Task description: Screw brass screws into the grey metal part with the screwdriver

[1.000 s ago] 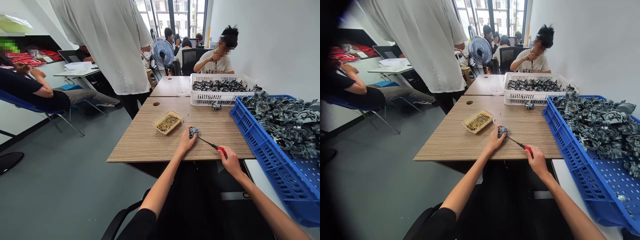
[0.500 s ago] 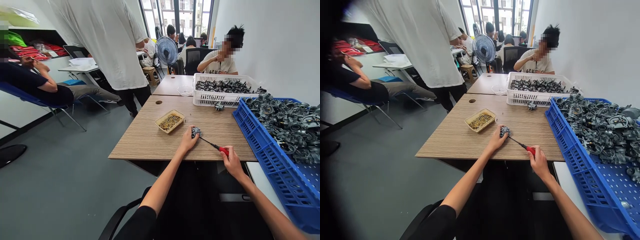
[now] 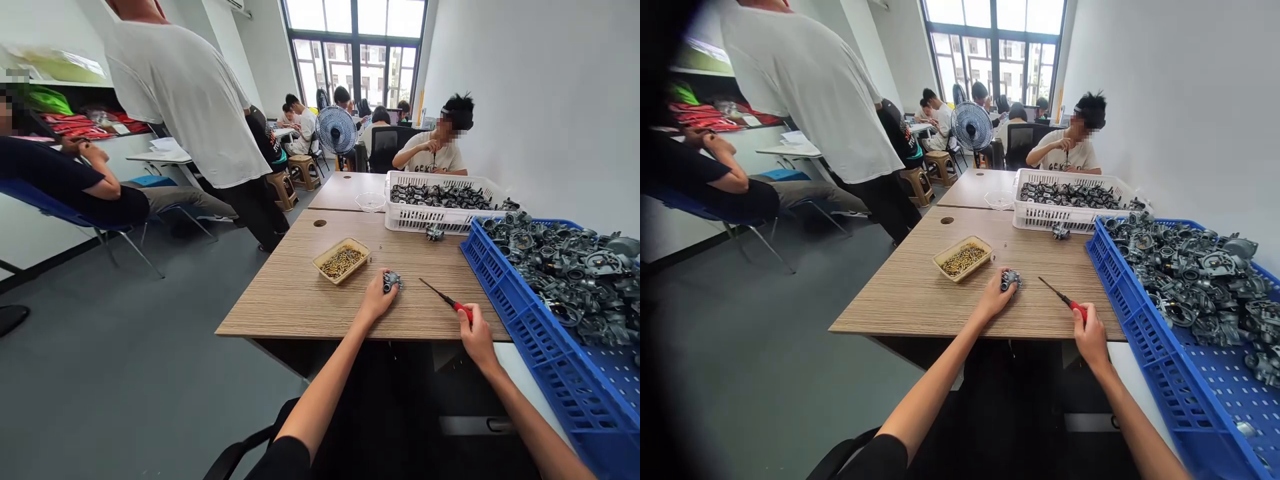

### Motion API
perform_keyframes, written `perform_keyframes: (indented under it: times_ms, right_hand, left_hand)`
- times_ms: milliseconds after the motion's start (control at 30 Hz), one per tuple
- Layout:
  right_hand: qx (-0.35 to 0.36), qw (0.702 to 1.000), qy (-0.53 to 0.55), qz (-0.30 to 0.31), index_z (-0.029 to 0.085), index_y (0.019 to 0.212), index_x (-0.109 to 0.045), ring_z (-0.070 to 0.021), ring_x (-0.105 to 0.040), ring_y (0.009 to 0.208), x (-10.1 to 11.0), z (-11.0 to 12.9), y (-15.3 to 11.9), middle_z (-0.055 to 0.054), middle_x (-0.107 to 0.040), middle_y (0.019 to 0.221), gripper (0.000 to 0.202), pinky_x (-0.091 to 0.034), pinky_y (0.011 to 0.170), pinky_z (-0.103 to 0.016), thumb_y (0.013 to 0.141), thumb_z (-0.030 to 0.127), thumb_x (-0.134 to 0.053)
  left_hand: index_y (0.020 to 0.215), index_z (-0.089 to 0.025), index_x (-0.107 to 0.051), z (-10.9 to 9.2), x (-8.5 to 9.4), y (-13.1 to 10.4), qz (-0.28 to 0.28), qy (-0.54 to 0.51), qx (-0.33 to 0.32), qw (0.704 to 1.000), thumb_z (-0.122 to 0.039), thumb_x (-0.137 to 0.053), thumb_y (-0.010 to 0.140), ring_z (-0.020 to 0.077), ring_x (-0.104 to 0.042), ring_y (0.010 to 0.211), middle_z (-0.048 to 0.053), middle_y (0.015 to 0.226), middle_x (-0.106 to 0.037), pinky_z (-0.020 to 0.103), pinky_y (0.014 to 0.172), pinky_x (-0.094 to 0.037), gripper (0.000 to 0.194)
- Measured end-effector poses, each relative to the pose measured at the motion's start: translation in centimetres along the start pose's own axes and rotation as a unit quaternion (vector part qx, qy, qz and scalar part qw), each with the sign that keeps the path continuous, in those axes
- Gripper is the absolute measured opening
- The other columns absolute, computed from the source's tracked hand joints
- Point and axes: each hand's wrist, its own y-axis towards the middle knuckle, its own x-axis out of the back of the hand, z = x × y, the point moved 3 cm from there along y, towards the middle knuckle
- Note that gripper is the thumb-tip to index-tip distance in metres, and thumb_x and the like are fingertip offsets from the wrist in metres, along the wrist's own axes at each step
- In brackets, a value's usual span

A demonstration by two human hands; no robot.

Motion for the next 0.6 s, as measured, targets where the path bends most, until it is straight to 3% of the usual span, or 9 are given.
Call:
perform_keyframes:
  times_ms: [100,233,400,500,600]
  right_hand:
    - [0.006,0.998,-0.051,-0.044,0.022,0.095,-0.056,-0.0302,-0.061,0.085,0.2,-1.0,0.9,-0.012,-0.068,0.088,0.045,-0.047,0.077,-0.042,0.1,0.062,-0.036]
    - [-0.003,0.991,-0.126,-0.034,0.02,0.089,-0.06,-0.03,-0.057,0.091,0.1,0.4,1.4,-0.015,-0.066,0.093,0.042,-0.046,0.085,-0.046,0.101,0.053,-0.037]
    - [-0.063,0.982,-0.17,-0.059,0.016,0.114,-0.063,-0.0305,-0.054,0.11,-0.4,4.1,1.0,-0.018,-0.063,0.117,0.029,-0.045,0.098,-0.046,0.096,0.038,-0.057]
    - [0.028,0.993,-0.117,0.019,0.016,0.133,-0.055,-0.0321,-0.05,0.124,-2.8,7.7,0.7,-0.018,-0.058,0.132,0.047,-0.041,0.107,-0.05,0.093,0.037,-0.066]
    - [0.076,0.994,-0.027,0.078,0.019,0.148,-0.041,-0.0322,-0.043,0.137,-6.0,10.8,0.9,-0.018,-0.048,0.145,0.08,-0.038,0.114,-0.051,0.083,0.046,-0.079]
  left_hand:
    - [0.121,-0.021,-0.052,-0.2,0.2,0.0,-0.001,-0.007,-0.002,1.0,-0.028,-0.061,0.09,0.0217,-0.067,0.097,0.007,0.106,-0.071,0.036,0.091,-0.051,0.034]
    - [0.124,-0.021,-0.052,-0.4,0.5,-0.4,0.013,-0.02,-0.003,1.0,-0.033,-0.059,0.09,0.0227,-0.068,0.1,0.009,0.11,-0.071,0.038,0.094,-0.051,0.036]
    - [0.13,-0.022,-0.054,-0.4,0.8,-0.8,0.042,-0.025,-0.006,0.999,-0.045,-0.059,0.089,0.0259,-0.067,0.108,0.011,0.12,-0.07,0.042,0.098,-0.051,0.047]
    - [0.132,-0.023,-0.056,-0.1,1.1,-0.6,0.057,-0.031,-0.006,0.998,-0.051,-0.054,0.092,0.027,-0.067,0.113,0.011,0.126,-0.069,0.043,0.101,-0.05,0.049]
    - [0.127,-0.023,-0.06,0.1,1.2,-0.7,0.081,-0.036,-0.004,0.996,-0.053,-0.047,0.094,0.0261,-0.07,0.102,0.01,0.122,-0.071,0.042,0.096,-0.053,0.046]
